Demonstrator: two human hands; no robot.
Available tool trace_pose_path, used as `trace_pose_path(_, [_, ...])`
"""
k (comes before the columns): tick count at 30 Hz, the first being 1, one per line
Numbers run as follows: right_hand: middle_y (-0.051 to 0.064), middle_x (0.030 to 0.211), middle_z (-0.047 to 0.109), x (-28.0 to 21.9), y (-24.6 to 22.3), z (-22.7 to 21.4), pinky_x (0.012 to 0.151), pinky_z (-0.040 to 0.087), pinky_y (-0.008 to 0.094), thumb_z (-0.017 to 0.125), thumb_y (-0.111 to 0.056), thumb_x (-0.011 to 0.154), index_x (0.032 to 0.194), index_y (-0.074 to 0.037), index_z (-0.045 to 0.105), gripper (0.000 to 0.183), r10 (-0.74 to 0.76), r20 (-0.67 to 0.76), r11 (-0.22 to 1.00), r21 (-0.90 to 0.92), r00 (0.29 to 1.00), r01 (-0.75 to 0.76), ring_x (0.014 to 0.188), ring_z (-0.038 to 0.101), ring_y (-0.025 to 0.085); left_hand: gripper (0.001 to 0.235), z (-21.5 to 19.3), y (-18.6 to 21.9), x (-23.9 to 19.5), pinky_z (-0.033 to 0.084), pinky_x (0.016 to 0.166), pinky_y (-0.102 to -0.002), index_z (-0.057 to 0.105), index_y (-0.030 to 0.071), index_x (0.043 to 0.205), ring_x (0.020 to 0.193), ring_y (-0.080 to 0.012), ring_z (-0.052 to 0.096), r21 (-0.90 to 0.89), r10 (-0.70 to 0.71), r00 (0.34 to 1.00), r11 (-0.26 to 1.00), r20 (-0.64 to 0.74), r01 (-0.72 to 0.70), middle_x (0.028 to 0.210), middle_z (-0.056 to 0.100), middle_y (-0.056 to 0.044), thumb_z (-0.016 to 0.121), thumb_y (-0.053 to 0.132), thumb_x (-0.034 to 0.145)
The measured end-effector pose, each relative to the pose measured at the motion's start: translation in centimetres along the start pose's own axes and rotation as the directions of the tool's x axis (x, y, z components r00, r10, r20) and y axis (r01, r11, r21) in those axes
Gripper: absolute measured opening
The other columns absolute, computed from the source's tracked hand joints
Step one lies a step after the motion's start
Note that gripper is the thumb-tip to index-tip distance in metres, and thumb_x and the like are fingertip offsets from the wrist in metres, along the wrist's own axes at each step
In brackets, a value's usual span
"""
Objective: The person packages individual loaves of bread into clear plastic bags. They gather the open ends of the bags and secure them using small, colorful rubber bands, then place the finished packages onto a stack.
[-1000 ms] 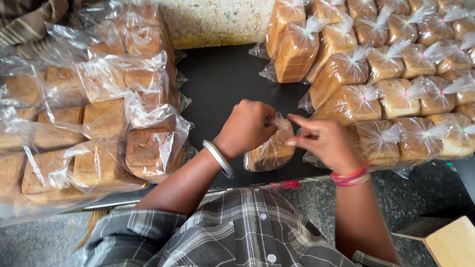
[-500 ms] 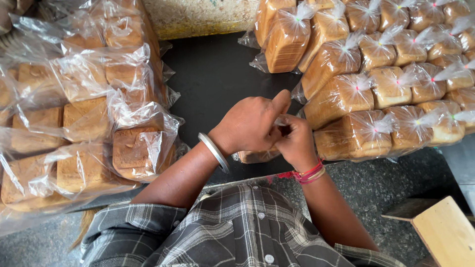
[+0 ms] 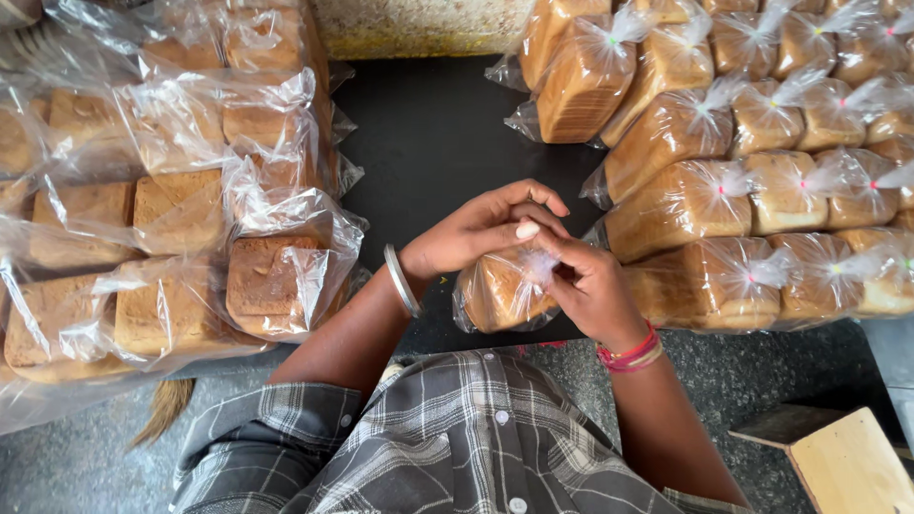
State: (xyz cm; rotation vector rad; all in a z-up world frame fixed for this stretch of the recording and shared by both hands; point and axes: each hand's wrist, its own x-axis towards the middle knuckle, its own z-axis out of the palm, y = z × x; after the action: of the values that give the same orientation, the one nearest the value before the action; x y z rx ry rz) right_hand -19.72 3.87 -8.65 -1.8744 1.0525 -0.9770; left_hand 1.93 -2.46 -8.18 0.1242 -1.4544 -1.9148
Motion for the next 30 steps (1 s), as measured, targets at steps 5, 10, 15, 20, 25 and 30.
trace_pose_path(5, [0.009,0.093,0.072,0.3,-1.3,0.1,0.075,0.057,0.028,0.071,0.007,0.085,0.118,-0.002,0.069,0.034,-0.031,0.154,0.984,-0.171,0.988,0.058,0.084,0.072,0.016,0.033,0.9,0.6,-1.1,0.048,0.077,-0.030,0.055,0.005,0.115,0.086,-0.0105,0.061,0.338,0.001,0.998,0.941,-0.068,0.022,0.089,0.065,-0.005,0.067,0.034,0.103])
trace_pose_path(10, [0.010,0.098,0.075,1.4,-2.1,-1.4,0.079,0.058,0.030,0.063,0.012,0.086,0.104,-0.002,0.074,0.025,-0.147,0.226,0.970,-0.157,0.963,0.185,0.089,0.075,0.022,0.047,1.2,2.6,-3.1,0.039,0.057,-0.043,0.058,0.009,0.067,0.060,-0.0213,0.055,0.927,-0.019,0.982,0.327,-0.185,0.181,0.063,0.056,-0.006,0.070,0.043,0.098])
trace_pose_path(15, [0.010,0.102,0.079,0.8,0.3,-2.0,0.077,0.059,0.028,0.056,0.014,0.090,0.108,0.001,0.076,0.030,0.147,0.119,0.978,0.134,0.982,-0.163,0.083,0.072,0.015,0.054,4.0,4.6,-7.1,0.048,0.071,-0.044,0.053,0.010,0.059,0.074,-0.0269,0.058,0.925,0.012,1.000,0.380,-0.024,0.018,0.061,0.054,-0.003,0.073,0.052,0.086])
trace_pose_path(20, [0.013,0.097,0.078,0.6,2.6,-2.7,0.073,0.058,0.025,0.059,0.014,0.093,0.106,0.004,0.076,0.023,0.286,0.164,0.888,0.325,0.944,-0.325,0.081,0.072,0.012,0.066,5.3,4.7,-9.1,0.041,0.106,-0.046,0.044,0.011,0.059,0.088,-0.0234,0.062,0.732,0.186,0.976,0.680,-0.116,-0.043,0.060,0.045,-0.002,0.061,0.063,0.096])
trace_pose_path(25, [0.011,0.098,0.078,0.9,1.8,-2.0,0.072,0.058,0.024,0.059,0.014,0.090,0.107,0.003,0.077,0.026,0.267,0.196,0.902,0.295,0.944,-0.316,0.079,0.071,0.011,0.066,3.3,1.1,-7.6,0.055,0.087,-0.040,0.061,0.007,0.074,0.065,-0.0070,0.055,-0.487,0.102,0.882,0.801,-0.460,-0.347,0.064,0.048,0.007,0.048,0.062,0.108])
trace_pose_path(30, [0.011,0.112,0.073,1.2,-0.2,-2.2,0.092,0.056,0.027,0.065,0.012,0.085,0.105,0.001,0.075,0.025,-0.074,0.217,0.997,0.048,0.973,0.065,0.106,0.070,0.014,0.053,2.7,0.8,-6.4,0.054,0.098,-0.045,0.047,-0.003,0.136,0.110,-0.0252,0.070,-0.614,-0.261,0.787,0.768,-0.560,-0.182,0.117,0.070,-0.012,0.053,0.013,0.086])
